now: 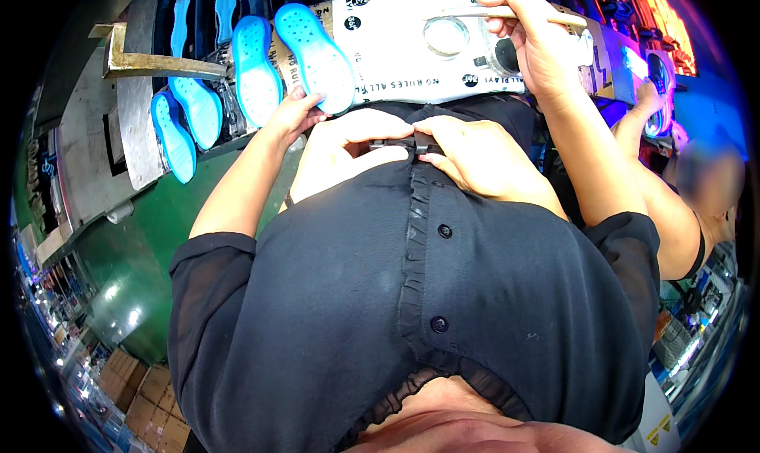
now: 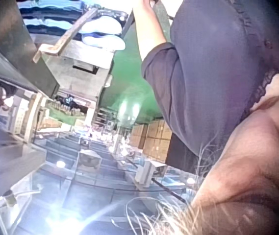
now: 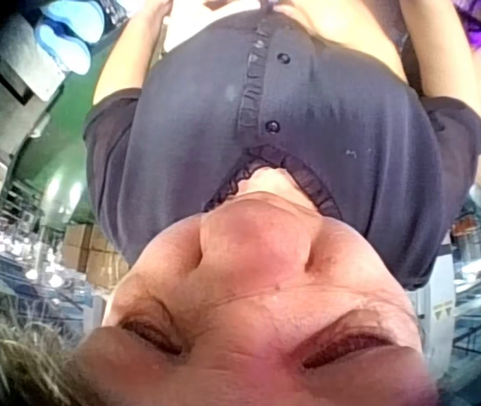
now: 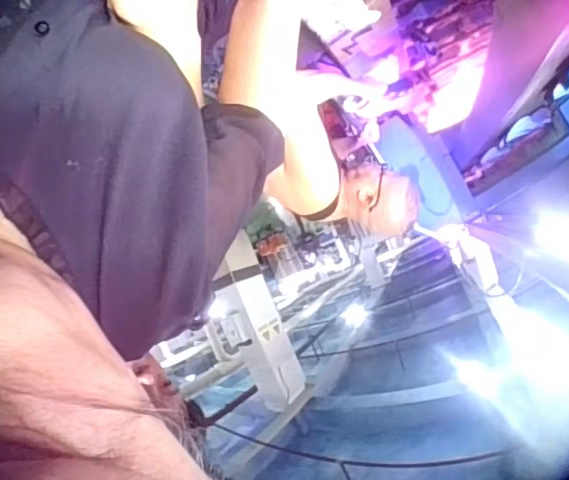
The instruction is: The person picks up shoe insoles, applies adhesive onto them using a brush, and sets them on the workbench.
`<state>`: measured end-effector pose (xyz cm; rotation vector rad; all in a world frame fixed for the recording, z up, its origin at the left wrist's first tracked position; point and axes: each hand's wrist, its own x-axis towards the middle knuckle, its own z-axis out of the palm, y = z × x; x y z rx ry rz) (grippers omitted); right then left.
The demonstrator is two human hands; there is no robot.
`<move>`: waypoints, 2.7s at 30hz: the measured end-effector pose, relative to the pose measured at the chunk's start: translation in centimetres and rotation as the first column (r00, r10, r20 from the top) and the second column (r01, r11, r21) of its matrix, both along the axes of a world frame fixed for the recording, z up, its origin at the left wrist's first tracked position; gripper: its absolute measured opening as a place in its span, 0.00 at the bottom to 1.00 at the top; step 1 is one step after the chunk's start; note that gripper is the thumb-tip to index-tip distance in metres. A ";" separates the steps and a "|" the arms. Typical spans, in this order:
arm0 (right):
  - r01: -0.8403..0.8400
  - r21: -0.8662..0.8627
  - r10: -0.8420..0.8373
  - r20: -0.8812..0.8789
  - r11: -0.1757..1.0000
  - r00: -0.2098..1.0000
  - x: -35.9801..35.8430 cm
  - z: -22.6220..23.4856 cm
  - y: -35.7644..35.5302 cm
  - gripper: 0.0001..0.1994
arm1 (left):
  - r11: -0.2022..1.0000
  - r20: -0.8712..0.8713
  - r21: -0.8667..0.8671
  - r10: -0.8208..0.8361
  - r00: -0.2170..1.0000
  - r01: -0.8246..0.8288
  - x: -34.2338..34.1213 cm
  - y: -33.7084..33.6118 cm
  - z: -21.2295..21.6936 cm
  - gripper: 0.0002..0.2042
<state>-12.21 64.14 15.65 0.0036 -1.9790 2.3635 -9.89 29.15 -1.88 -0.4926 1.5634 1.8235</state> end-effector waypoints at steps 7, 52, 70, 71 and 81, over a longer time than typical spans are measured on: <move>0.016 -0.012 -0.016 0.018 1.000 1.000 0.3 0.0 -0.2 0.09 | 0.937 -0.017 -0.301 -0.193 0.981 0.179 -0.5 -0.5 -1.4 0.17; -0.294 0.313 0.281 0.089 0.903 0.956 7.3 -4.6 -1.7 0.12 | 0.700 -0.037 -0.204 -0.704 0.710 0.684 6.9 2.2 14.2 0.10; -0.245 0.266 0.232 0.079 0.932 0.969 5.4 -5.3 -0.2 0.12 | 0.929 0.712 0.215 -0.360 0.603 0.301 20.9 -7.7 9.8 0.28; -0.209 0.244 0.195 0.082 0.947 0.977 5.4 -5.5 -0.2 0.12 | 0.929 0.709 0.228 -0.365 0.604 0.293 21.1 -8.1 10.1 0.28; -0.280 0.363 0.270 0.079 0.889 0.960 4.9 -5.2 -1.0 0.12 | 0.896 0.510 0.252 -0.445 0.736 0.367 16.6 -7.1 10.3 0.15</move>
